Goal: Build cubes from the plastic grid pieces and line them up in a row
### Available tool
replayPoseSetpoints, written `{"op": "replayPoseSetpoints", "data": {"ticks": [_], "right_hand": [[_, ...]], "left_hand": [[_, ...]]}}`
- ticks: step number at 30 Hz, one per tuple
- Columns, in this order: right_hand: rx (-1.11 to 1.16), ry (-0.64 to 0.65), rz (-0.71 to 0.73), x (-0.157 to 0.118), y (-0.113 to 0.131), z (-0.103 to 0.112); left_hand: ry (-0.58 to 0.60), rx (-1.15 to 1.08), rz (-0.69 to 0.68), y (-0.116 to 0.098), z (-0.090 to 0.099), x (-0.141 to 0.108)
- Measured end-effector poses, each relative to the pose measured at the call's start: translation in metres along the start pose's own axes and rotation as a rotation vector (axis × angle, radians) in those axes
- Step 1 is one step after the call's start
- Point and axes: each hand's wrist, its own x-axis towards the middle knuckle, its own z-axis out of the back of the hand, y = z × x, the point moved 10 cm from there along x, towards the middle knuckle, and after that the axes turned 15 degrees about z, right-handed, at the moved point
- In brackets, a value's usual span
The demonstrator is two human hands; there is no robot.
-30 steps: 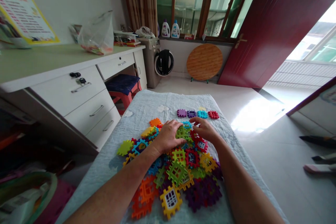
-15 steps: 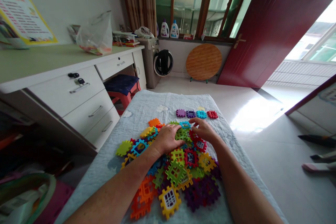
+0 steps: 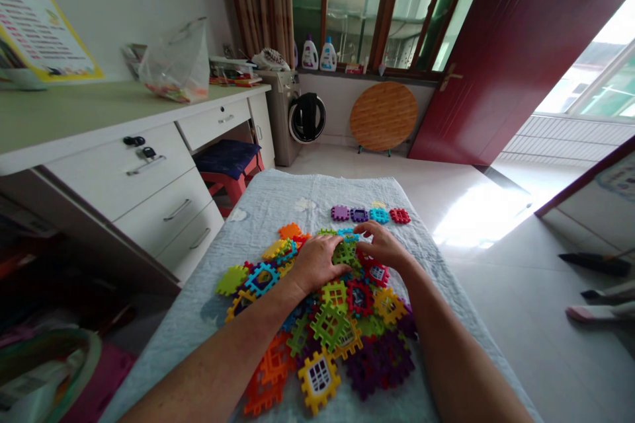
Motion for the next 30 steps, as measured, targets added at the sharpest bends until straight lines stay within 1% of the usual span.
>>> {"op": "replayPoseSetpoints", "data": {"ticks": [3,5,8,11,13,14,16,19,21,23,27,30], "right_hand": [[-0.026,-0.005,-0.032,-0.001,-0.007,0.000],[-0.059,-0.001,-0.031,-0.002,-0.007,-0.002],[-0.103,0.010,0.007,-0.001,-0.003,-0.006],[-0.117,0.052,0.043,-0.001,0.002,-0.014],[-0.117,0.078,0.062,0.000,0.005,-0.018],[-0.114,0.089,0.071,0.001,0.007,-0.018],[-0.099,0.117,0.081,0.002,0.011,-0.017],[-0.008,0.184,0.067,0.001,0.017,-0.015],[0.121,0.245,0.064,-0.001,0.021,-0.015],[0.249,0.280,0.045,-0.004,0.023,-0.016],[0.364,0.241,-0.035,-0.008,0.013,-0.014],[0.397,0.209,-0.035,-0.009,0.006,-0.015]], "left_hand": [[-0.023,-0.014,-0.014,-0.003,0.005,-0.001],[-0.052,-0.049,-0.011,-0.003,0.017,-0.002],[-0.129,-0.146,0.044,0.009,0.052,-0.003],[-0.203,-0.226,0.134,0.032,0.090,0.000],[-0.200,-0.232,0.164,0.047,0.105,0.007],[-0.181,-0.229,0.170,0.053,0.108,0.013],[-0.135,-0.219,0.182,0.065,0.108,0.026],[-0.059,-0.212,0.185,0.076,0.096,0.048],[-0.011,-0.202,0.168,0.077,0.084,0.063],[0.031,-0.160,0.136,0.073,0.070,0.076],[0.074,0.038,0.098,0.069,0.041,0.102],[0.082,0.096,0.114,0.074,0.026,0.119]]}}
